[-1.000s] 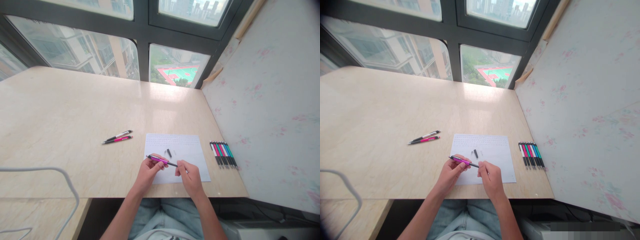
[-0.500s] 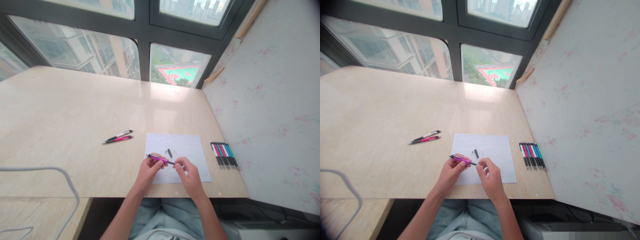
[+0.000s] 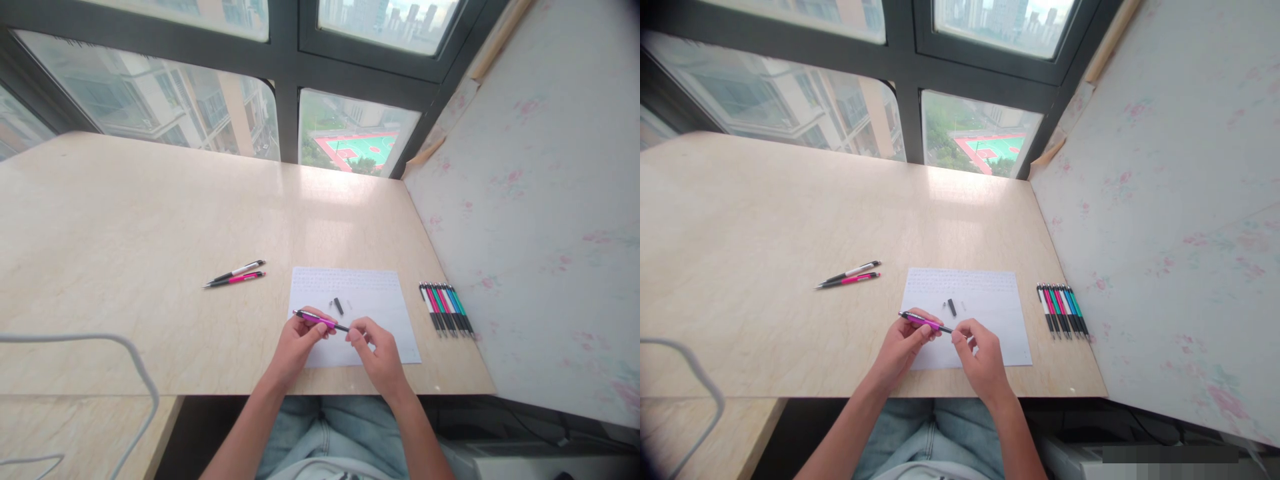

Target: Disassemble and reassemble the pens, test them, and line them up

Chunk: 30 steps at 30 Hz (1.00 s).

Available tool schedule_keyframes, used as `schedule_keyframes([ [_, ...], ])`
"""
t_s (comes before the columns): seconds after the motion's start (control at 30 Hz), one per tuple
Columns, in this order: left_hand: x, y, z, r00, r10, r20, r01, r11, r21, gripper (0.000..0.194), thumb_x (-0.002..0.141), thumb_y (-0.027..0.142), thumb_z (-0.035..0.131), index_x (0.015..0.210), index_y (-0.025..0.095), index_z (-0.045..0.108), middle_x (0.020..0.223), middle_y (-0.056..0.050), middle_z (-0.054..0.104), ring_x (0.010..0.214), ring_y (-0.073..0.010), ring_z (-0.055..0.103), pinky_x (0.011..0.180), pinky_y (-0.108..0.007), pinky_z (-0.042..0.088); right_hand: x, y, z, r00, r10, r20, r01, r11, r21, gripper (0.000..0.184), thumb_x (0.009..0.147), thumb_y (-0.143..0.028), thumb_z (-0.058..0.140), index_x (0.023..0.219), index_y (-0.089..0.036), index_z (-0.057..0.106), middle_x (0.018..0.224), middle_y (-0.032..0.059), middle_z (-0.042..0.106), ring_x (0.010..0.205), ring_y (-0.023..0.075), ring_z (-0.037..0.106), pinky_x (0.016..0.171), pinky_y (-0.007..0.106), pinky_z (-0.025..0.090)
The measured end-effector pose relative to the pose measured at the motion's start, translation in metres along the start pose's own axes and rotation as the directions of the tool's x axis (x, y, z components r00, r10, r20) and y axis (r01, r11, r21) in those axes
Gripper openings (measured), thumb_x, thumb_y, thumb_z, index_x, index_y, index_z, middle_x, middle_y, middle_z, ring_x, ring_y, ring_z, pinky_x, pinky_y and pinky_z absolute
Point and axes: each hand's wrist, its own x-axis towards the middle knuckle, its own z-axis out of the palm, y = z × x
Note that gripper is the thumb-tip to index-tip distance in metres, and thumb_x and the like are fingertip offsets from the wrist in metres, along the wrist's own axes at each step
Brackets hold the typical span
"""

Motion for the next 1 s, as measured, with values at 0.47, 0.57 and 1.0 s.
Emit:
schedule_keyframes([
  [0.47,0.003,-0.004,-0.002,0.980,-0.039,-0.196,-0.005,0.976,-0.220,0.014,0.080,0.026,0.075,0.088,0.016,0.069,0.084,-0.004,0.068,0.074,-0.0131,0.062,0.072,-0.026,0.047,0.017,0.023,-0.002,0.996,-0.030,-0.086,0.006,0.964,-0.266,0.033,0.099,-0.031,0.040,0.081,-0.019,0.064,0.077,0.0040,0.065,0.072,0.0179,0.059,0.067,0.028,0.045],
  [0.57,0.004,-0.003,-0.001,0.976,-0.059,-0.209,0.004,0.967,-0.253,0.016,0.078,0.025,0.076,0.089,0.016,0.068,0.084,-0.004,0.069,0.073,-0.0130,0.062,0.071,-0.025,0.047,0.031,0.034,0.001,0.992,-0.092,-0.089,0.028,0.832,-0.554,0.020,0.092,-0.022,0.049,0.101,-0.019,0.066,0.095,0.0078,0.067,0.091,0.0223,0.061,0.077,0.032,0.046],
  [1.0,0.003,-0.002,0.000,0.976,-0.065,-0.210,0.020,0.978,-0.210,0.019,0.078,0.027,0.076,0.089,0.014,0.067,0.082,-0.004,0.068,0.074,-0.0139,0.061,0.071,-0.025,0.047,0.046,0.037,0.010,0.997,-0.065,-0.051,0.008,0.694,-0.720,0.031,0.089,-0.013,0.046,0.113,-0.020,0.065,0.095,0.0089,0.065,0.091,0.0231,0.058,0.067,0.030,0.044],
])
